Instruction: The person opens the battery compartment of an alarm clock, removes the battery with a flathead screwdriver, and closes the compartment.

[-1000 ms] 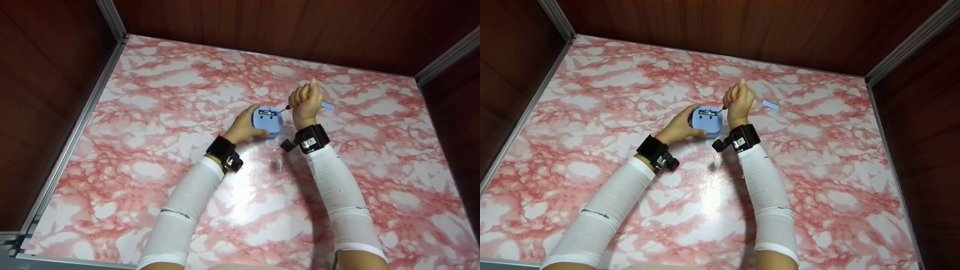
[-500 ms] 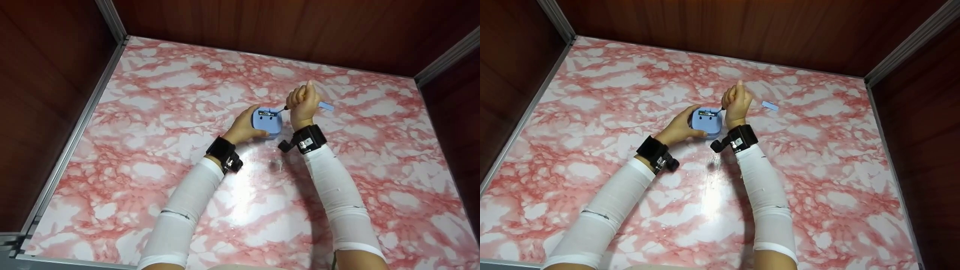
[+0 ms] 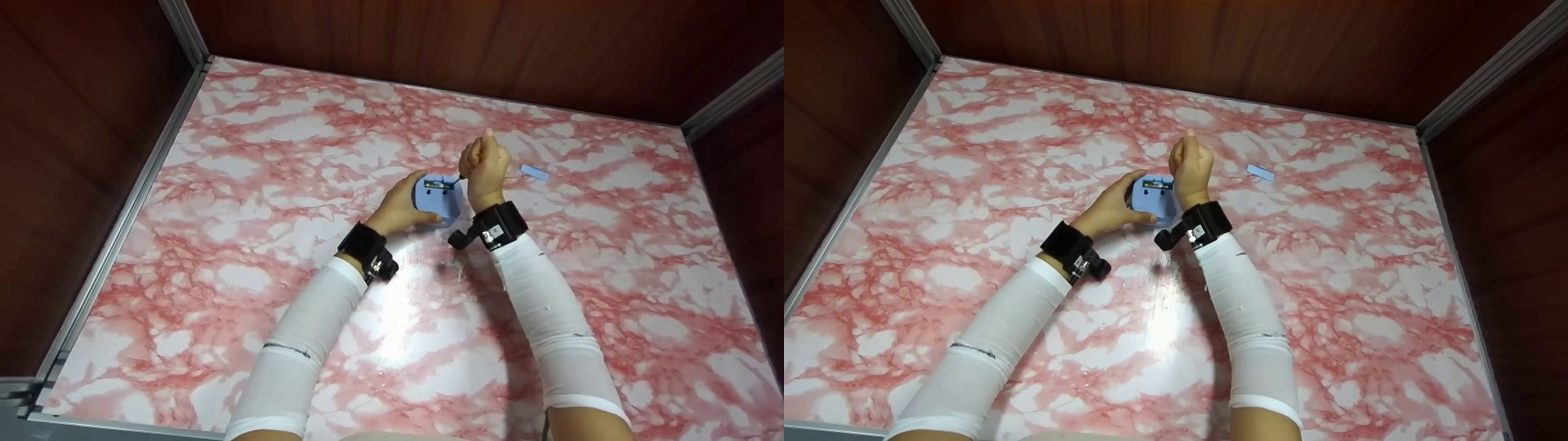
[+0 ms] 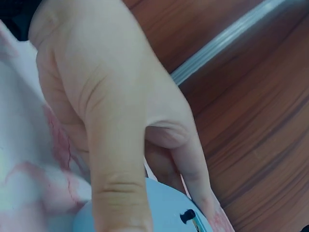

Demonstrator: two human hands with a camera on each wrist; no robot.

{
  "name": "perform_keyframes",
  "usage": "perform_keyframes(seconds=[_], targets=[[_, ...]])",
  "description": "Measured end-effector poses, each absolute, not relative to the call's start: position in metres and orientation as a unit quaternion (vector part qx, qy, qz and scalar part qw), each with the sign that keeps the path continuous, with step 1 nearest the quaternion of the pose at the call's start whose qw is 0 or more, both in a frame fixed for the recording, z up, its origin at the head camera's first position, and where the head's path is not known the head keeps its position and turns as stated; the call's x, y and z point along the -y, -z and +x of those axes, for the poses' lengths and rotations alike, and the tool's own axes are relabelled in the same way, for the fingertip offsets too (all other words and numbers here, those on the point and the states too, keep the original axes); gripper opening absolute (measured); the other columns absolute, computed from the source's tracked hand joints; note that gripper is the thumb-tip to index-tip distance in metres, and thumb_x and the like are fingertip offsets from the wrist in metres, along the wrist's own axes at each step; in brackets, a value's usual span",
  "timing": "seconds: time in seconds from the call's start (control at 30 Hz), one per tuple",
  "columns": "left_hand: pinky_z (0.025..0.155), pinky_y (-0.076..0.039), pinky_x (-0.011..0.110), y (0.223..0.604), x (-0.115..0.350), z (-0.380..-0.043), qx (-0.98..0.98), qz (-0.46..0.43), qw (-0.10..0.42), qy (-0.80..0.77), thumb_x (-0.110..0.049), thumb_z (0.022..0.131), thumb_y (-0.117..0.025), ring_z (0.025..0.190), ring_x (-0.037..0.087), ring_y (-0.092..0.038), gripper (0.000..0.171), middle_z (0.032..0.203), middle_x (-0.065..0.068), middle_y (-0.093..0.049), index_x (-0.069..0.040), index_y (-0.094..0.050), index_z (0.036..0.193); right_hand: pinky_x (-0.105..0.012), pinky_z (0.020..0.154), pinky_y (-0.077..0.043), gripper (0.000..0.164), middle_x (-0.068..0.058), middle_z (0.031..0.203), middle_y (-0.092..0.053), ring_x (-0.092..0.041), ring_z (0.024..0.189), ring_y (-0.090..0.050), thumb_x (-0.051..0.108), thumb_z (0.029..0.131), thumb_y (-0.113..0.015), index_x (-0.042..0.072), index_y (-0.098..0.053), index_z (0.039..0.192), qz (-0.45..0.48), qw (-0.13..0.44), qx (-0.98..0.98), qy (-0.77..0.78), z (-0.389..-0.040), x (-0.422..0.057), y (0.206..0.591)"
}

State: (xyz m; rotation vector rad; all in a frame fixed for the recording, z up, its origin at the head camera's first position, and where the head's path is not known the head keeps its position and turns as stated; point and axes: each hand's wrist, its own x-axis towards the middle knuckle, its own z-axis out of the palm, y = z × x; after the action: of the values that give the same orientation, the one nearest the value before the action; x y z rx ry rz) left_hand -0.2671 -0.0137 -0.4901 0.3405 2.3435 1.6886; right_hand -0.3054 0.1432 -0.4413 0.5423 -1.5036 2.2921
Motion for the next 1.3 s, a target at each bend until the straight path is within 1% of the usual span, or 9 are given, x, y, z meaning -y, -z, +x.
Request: perform_keyframes(seconds=[0.17, 0.33, 0.53, 0.67, 0.8, 0.97, 1.3], targets=[[0.1, -0.045, 0.033, 0.491, 0.014, -0.267, -0.792, 0.126, 0.111, -0.587, -0.007, 0.075, -0.09, 0.116, 0.023, -0.055, 0.099, 0.134, 0.01, -0.057, -0.007, -0.034, 0.156, -0.023, 0.039, -0.013, 0.057, 0.005, 0.045, -0.026, -0.007, 0.038, -0.018, 0.015, 0.109, -0.028, 0.015, -0.033, 0.052, 0.196, 0.167, 0.562, -0.786, -0.309, -0.139, 0.439], [0.107, -0.04, 0.033, 0.491, 0.015, -0.269, -0.809, 0.126, 0.11, -0.564, -0.011, 0.074, -0.091, 0.123, 0.024, -0.052, 0.103, 0.143, 0.012, -0.052, -0.004, -0.03, 0.158, -0.024, 0.038, -0.01, 0.057, 0.005, 0.046, -0.021, -0.007, 0.038, -0.014, 0.017, 0.11, -0.029, 0.014, -0.031, 0.053, 0.179, 0.156, 0.559, -0.794, -0.313, -0.14, 0.437], [0.113, -0.035, 0.035, 0.489, 0.016, -0.269, -0.82, 0.111, 0.11, -0.551, -0.012, 0.073, -0.091, 0.13, 0.025, -0.049, 0.105, 0.149, 0.014, -0.048, -0.006, -0.029, 0.159, -0.023, 0.04, -0.008, 0.057, 0.007, 0.046, -0.022, -0.007, 0.04, -0.013, 0.016, 0.109, -0.029, 0.015, -0.029, 0.053, 0.148, 0.126, 0.539, -0.82, -0.322, -0.145, 0.433], [0.114, -0.034, 0.035, 0.49, 0.015, -0.269, -0.823, 0.116, 0.113, -0.544, -0.015, 0.074, -0.09, 0.132, 0.026, -0.047, 0.105, 0.152, 0.015, -0.045, -0.007, -0.029, 0.159, -0.024, 0.04, -0.007, 0.057, 0.008, 0.045, -0.023, -0.007, 0.04, -0.012, 0.015, 0.11, -0.029, 0.014, -0.029, 0.053, 0.138, 0.115, 0.522, -0.834, -0.325, -0.15, 0.433], [0.114, -0.034, 0.036, 0.492, 0.014, -0.269, -0.822, 0.115, 0.112, -0.546, -0.014, 0.074, -0.09, 0.132, 0.027, -0.047, 0.105, 0.151, 0.015, -0.046, -0.007, -0.029, 0.159, -0.023, 0.039, -0.008, 0.056, 0.009, 0.045, -0.025, -0.006, 0.04, -0.012, 0.015, 0.11, -0.028, 0.013, -0.029, 0.053, 0.139, 0.105, 0.516, -0.839, -0.328, -0.153, 0.434], [0.114, -0.034, 0.036, 0.494, 0.011, -0.268, -0.821, 0.112, 0.113, -0.548, -0.013, 0.074, -0.091, 0.13, 0.027, -0.048, 0.105, 0.151, 0.015, -0.046, -0.008, -0.03, 0.159, -0.023, 0.038, -0.008, 0.056, 0.009, 0.045, -0.027, -0.005, 0.039, -0.014, 0.016, 0.11, -0.028, 0.014, -0.029, 0.053, 0.128, 0.102, 0.51, -0.844, -0.329, -0.157, 0.435], [0.112, -0.036, 0.036, 0.492, 0.012, -0.268, -0.825, 0.107, 0.107, -0.544, -0.013, 0.074, -0.091, 0.129, 0.027, -0.049, 0.103, 0.15, 0.015, -0.047, -0.009, -0.031, 0.159, -0.023, 0.037, -0.008, 0.057, 0.007, 0.046, -0.025, -0.005, 0.037, -0.016, 0.017, 0.111, -0.027, 0.012, -0.027, 0.054, 0.092, 0.107, 0.489, -0.861, -0.331, -0.158, 0.432]])
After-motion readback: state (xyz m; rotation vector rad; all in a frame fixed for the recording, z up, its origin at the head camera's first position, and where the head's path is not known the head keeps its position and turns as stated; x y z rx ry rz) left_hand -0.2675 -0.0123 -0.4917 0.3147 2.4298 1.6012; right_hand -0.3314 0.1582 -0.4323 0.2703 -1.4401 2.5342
